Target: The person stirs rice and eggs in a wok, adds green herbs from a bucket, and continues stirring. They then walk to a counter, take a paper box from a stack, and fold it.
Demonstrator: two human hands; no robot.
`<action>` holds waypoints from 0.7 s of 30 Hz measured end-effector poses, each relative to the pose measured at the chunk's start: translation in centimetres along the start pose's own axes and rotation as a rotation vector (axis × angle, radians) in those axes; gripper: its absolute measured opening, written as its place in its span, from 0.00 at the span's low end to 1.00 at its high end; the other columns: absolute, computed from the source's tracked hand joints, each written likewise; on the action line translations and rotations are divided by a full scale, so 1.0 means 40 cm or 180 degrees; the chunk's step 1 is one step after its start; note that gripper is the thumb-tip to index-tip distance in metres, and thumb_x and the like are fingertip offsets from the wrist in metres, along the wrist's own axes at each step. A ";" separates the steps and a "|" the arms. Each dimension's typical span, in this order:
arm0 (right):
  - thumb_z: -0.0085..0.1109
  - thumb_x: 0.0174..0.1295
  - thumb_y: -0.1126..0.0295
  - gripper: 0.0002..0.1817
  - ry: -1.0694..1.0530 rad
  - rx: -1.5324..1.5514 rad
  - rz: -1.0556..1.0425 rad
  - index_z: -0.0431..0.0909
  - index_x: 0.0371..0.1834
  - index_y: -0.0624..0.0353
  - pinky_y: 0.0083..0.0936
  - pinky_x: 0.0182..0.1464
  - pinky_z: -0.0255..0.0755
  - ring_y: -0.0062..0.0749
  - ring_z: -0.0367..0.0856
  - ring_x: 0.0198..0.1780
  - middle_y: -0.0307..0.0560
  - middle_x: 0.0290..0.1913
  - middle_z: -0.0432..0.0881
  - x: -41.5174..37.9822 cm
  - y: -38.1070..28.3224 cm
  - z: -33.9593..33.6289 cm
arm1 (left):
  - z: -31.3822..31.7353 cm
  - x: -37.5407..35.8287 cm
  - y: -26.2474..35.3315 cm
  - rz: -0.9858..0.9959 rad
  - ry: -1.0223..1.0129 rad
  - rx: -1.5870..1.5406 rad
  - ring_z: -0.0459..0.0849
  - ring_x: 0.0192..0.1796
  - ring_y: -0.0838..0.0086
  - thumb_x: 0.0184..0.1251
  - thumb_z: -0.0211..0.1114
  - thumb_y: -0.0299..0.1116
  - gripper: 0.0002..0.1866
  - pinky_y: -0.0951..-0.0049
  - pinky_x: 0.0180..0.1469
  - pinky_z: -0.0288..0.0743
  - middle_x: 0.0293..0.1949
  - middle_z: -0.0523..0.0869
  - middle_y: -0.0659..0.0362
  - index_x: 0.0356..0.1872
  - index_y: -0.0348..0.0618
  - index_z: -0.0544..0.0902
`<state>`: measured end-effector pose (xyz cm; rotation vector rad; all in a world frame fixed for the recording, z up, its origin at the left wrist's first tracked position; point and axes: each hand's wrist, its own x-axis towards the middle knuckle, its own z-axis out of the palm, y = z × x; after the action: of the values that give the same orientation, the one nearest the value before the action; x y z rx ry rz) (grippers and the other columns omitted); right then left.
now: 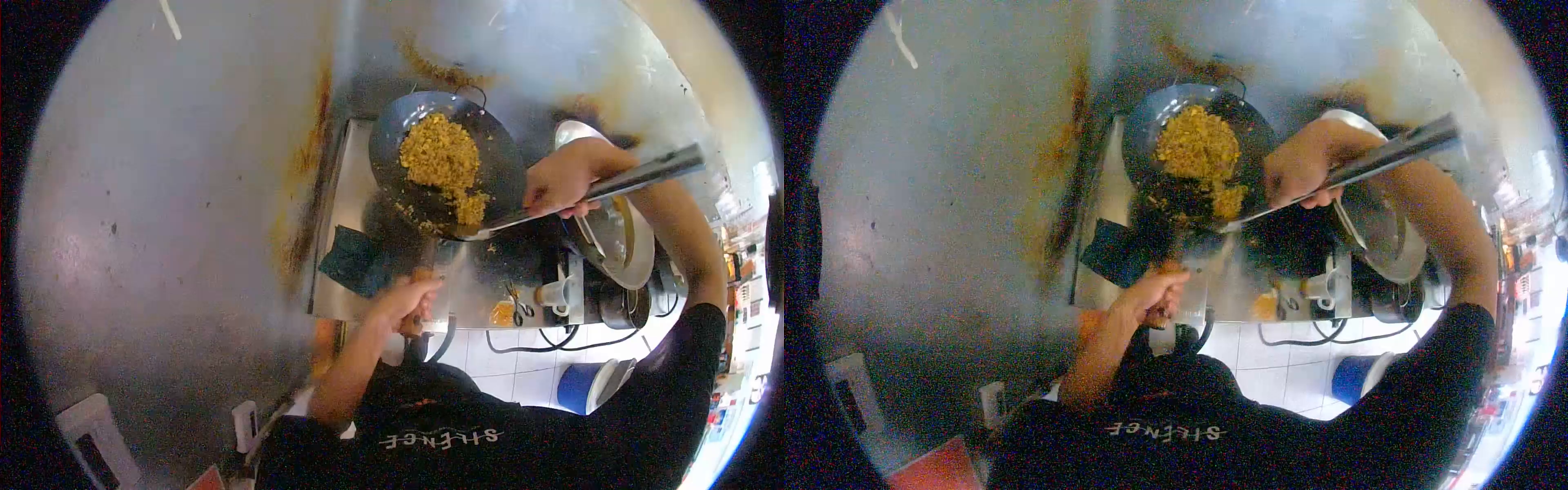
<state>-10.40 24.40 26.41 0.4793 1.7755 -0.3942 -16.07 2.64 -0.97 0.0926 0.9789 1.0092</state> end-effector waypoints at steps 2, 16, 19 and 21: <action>0.55 0.52 0.65 0.11 0.1023 0.0489 -0.1903 0.74 0.19 0.61 0.27 0.17 0.67 0.29 0.73 0.17 0.45 0.16 0.74 0.094 0.089 0.046 | 0.013 -0.022 0.016 0.0019 0.0107 0.0071 0.70 0.14 0.81 0.60 0.63 0.41 0.13 0.78 0.13 0.65 0.14 0.71 0.67 0.24 0.50 0.70; 0.53 0.50 0.70 0.15 0.3793 0.0570 0.0750 0.72 0.39 0.70 0.40 0.36 0.77 0.57 0.81 0.35 0.62 0.33 0.80 0.314 0.007 0.376 | 0.144 0.058 -0.070 0.0305 -0.0316 -0.0726 0.72 0.17 0.79 0.60 0.60 0.42 0.11 0.77 0.19 0.66 0.16 0.72 0.67 0.24 0.50 0.71; 0.50 0.55 0.70 0.16 0.3825 0.1985 0.1418 0.68 0.46 0.64 0.48 0.37 0.74 0.59 0.79 0.35 0.66 0.32 0.78 0.395 -0.024 0.511 | 0.186 0.008 -0.053 0.0291 -0.0099 -0.0615 0.72 0.16 0.78 0.60 0.59 0.40 0.11 0.78 0.19 0.66 0.15 0.71 0.65 0.22 0.49 0.70; 0.47 0.56 0.71 0.22 0.4213 0.2023 0.1282 0.61 0.55 0.64 0.47 0.35 0.75 0.59 0.80 0.33 0.62 0.31 0.79 0.423 -0.024 0.556 | 0.198 0.021 -0.037 0.0272 0.0291 -0.0442 0.72 0.18 0.78 0.59 0.59 0.40 0.12 0.77 0.19 0.65 0.17 0.72 0.67 0.21 0.50 0.69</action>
<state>3.81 14.35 4.51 1.8269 2.6749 -0.3629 -9.18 5.22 2.46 -0.0274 0.9917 1.1654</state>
